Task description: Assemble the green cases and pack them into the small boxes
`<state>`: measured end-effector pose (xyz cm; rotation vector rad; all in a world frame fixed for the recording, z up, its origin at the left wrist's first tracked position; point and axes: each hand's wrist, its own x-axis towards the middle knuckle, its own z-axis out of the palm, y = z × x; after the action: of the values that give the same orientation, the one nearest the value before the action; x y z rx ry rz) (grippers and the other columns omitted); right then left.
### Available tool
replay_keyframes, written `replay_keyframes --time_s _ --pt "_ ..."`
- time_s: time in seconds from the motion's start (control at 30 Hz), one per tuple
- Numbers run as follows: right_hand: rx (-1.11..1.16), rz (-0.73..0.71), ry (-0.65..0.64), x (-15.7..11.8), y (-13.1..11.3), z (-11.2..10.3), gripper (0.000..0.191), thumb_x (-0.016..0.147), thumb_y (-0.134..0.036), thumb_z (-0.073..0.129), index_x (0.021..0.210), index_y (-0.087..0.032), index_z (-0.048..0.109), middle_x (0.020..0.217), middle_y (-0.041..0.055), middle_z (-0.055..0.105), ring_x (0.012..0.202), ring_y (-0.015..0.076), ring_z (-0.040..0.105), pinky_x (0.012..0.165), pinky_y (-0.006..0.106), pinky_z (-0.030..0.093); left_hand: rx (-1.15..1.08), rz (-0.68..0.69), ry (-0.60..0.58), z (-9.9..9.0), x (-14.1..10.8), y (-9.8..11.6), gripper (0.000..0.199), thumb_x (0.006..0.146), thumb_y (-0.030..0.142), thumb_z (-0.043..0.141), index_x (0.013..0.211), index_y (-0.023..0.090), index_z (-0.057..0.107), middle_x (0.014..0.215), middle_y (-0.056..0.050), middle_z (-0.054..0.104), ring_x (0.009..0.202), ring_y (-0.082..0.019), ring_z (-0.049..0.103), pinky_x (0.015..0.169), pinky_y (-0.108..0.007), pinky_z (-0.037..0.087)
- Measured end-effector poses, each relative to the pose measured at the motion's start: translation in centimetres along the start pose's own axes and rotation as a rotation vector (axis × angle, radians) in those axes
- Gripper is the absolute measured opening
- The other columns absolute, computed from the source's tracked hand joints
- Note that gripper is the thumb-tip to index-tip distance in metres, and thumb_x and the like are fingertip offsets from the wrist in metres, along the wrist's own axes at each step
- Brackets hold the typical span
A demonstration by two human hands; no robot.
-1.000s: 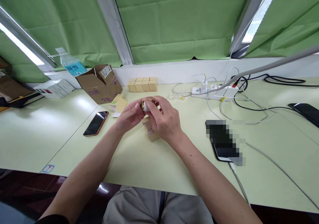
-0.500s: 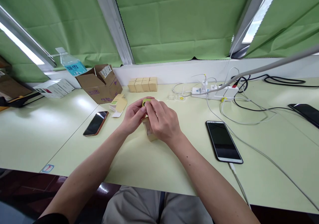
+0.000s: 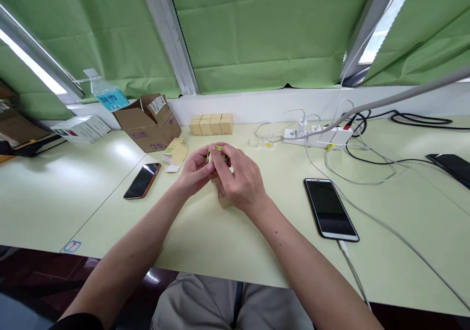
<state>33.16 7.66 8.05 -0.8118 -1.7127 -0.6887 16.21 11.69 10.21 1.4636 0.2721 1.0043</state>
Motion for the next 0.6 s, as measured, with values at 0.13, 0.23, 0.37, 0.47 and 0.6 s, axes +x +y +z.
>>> replay_keyframes --time_s 0.13,0.23,0.37,0.47,0.6 --pt "0.050 -0.007 0.003 0.17 0.09 -0.25 0.068 0.108 -0.016 0.059 0.172 -0.019 0.039 0.130 0.0193 0.069 0.117 0.0300 0.074 0.093 0.039 0.066 -0.026 -0.039 0.014 -0.16 0.05 -0.22 0.057 0.089 0.048 0.090 0.136 0.019 0.075 0.122 -0.014 0.080 0.113 -0.026 0.078 0.088 -0.030 0.063" --pt "0.062 0.012 -0.009 0.26 0.12 -0.37 0.059 0.108 -0.020 0.060 0.165 -0.018 0.047 0.129 0.0190 0.069 0.113 0.0297 0.073 0.092 0.039 0.066 -0.040 -0.051 0.002 -0.30 0.05 -0.26 0.058 0.088 0.049 0.090 0.135 0.019 0.075 0.121 -0.014 0.080 0.103 -0.023 0.078 0.081 -0.027 0.061" --pt "0.066 0.002 0.017 0.37 0.04 -0.39 0.045 0.106 -0.016 0.062 0.151 -0.014 0.059 0.125 0.0197 0.069 0.110 0.0284 0.073 0.087 0.038 0.066 -0.035 -0.061 -0.002 -0.35 0.07 -0.23 0.059 0.087 0.050 0.091 0.135 0.019 0.075 0.122 -0.014 0.079 0.103 -0.023 0.078 0.080 -0.028 0.060" --pt "0.055 0.011 0.004 0.35 0.01 -0.39 0.042 0.105 -0.015 0.061 0.147 -0.014 0.061 0.124 0.0196 0.071 0.112 0.0280 0.073 0.089 0.038 0.067 -0.033 -0.068 0.005 -0.29 0.10 -0.22 0.057 0.086 0.051 0.092 0.132 0.020 0.076 0.115 -0.012 0.080 0.099 -0.023 0.077 0.079 -0.028 0.059" --pt "0.028 0.033 -0.032 0.22 0.04 -0.36 0.042 0.106 -0.016 0.059 0.148 -0.015 0.062 0.125 0.0189 0.072 0.114 0.0282 0.074 0.093 0.039 0.066 -0.044 -0.077 0.012 -0.21 0.14 -0.16 0.055 0.085 0.051 0.092 0.128 0.020 0.077 0.107 -0.011 0.079 0.090 -0.020 0.074 0.074 -0.026 0.056"
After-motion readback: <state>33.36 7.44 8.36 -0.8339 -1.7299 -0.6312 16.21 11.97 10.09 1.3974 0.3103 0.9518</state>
